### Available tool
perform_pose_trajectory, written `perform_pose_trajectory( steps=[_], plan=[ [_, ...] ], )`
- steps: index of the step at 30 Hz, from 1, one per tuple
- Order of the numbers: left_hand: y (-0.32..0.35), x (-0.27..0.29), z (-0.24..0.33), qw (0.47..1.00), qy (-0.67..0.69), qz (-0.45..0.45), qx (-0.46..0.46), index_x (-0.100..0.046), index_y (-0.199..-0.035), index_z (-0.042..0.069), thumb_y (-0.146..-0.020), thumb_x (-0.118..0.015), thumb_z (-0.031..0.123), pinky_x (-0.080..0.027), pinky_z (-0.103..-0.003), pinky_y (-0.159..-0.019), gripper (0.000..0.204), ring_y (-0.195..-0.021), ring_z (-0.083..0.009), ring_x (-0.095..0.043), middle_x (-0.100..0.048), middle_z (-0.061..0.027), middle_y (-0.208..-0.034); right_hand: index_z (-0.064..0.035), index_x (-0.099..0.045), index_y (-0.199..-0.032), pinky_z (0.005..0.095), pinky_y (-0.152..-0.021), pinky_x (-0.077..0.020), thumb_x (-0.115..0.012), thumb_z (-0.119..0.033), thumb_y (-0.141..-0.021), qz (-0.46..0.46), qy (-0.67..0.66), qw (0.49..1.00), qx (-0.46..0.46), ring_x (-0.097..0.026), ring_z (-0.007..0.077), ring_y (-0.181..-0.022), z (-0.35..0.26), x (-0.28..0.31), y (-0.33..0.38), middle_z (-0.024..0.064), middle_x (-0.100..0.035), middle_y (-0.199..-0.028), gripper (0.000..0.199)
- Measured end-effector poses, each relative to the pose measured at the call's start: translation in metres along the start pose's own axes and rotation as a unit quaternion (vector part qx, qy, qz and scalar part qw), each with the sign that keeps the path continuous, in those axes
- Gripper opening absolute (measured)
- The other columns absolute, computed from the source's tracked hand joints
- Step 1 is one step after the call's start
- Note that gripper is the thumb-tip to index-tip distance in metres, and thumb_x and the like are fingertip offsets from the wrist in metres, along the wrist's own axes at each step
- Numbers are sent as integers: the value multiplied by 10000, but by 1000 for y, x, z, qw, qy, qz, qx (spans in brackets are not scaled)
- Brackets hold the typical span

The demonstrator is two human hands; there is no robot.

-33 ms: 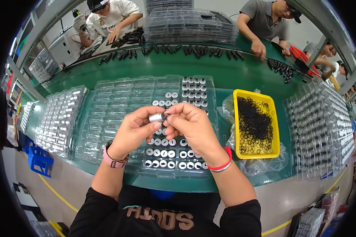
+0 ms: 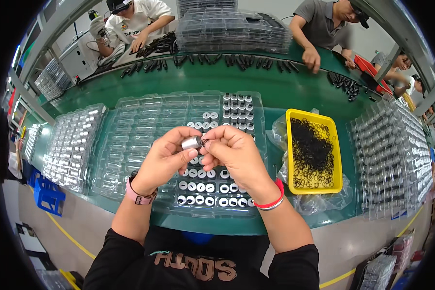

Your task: Assembling small white cylindrical components by manually inserting tiny black seals into them and organizing the finished parts into large plastic grid trays.

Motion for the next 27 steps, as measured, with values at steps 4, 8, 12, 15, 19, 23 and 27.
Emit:
perform_pose_trajectory(
  steps=[4, 8, 12, 15, 19, 23, 27],
  plan=[
    [2, -3, -4, 995, 26, -49, 77, -425, -1166, 45, -874, -502, 90, -370, -172, -475, 306, -596, -71, -468, -559, -69, -834, 23, -575, -878, 207, -490, -483, -523, -5, -829, -9, 9, 1000, -12, -552, 112, -536, 4, -1, -1, 84, -580, -698, 77],
    [4, -3, -2, 992, -59, -77, 80, -388, -1175, 14, -887, -482, 96, -400, -210, -536, 314, -647, -100, -490, -554, -89, -857, 27, -579, -861, 204, -501, -495, -538, -6, -823, -16, 51, 999, -11, -566, 118, -542, 3, -3, -2, 90, -586, -681, 65],
    [6, -9, 7, 996, -19, -81, 31, -392, -1138, -15, -895, -471, 104, -413, -232, -574, 282, -653, -117, -498, -553, -91, -838, 29, -580, -860, 205, -509, -503, -548, -1, -818, -34, 83, 996, 3, -577, 121, -551, 5, -4, -1, 94, -592, -671, 61],
    [7, -10, 8, 996, -14, -81, 16, -392, -1119, -29, -899, -463, 109, -418, -241, -588, 269, -662, -123, -503, -552, -91, -824, 29, -581, -855, 206, -517, -507, -552, 2, -815, -42, 95, 995, 7, -586, 125, -558, 4, -6, -1, 97, -596, -669, 56],
    [7, -11, 6, 996, -39, -79, 20, -387, -1097, -45, -905, -451, 119, -419, -245, -593, 260, -683, -123, -508, -551, -89, -801, 27, -583, -839, 211, -532, -514, -555, 7, -812, -46, 102, 994, 4, -600, 134, -572, 2, -7, 1, 101, -602, -673, 43],
    [6, -12, 1, 996, -54, -65, 34, -399, -1066, -34, -907, -452, 132, -423, -256, -576, 237, -642, -141, -523, -551, -99, -806, 12, -579, -803, 182, -506, -456, -549, 11, -800, -39, 120, 992, 15, -549, 102, -541, -1, -10, 4, 60, -582, -654, 31],
    [8, -12, 6, 983, -173, -55, -43, -401, -1037, -28, -910, -455, 159, -420, -270, -535, 233, -593, -159, -524, -550, -105, -786, -4, -571, -797, 172, -488, -391, -545, 10, -784, -67, 295, 944, 129, -481, 80, -521, -19, -13, 9, 28, -555, -637, 32]
  ],
)
Point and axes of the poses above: each hand's wrist, its own y-axis away from the middle knuckle, its own x-axis out of the back of the hand, z = x × y, the point moved 7 cm from there along -y, towards the middle knuckle
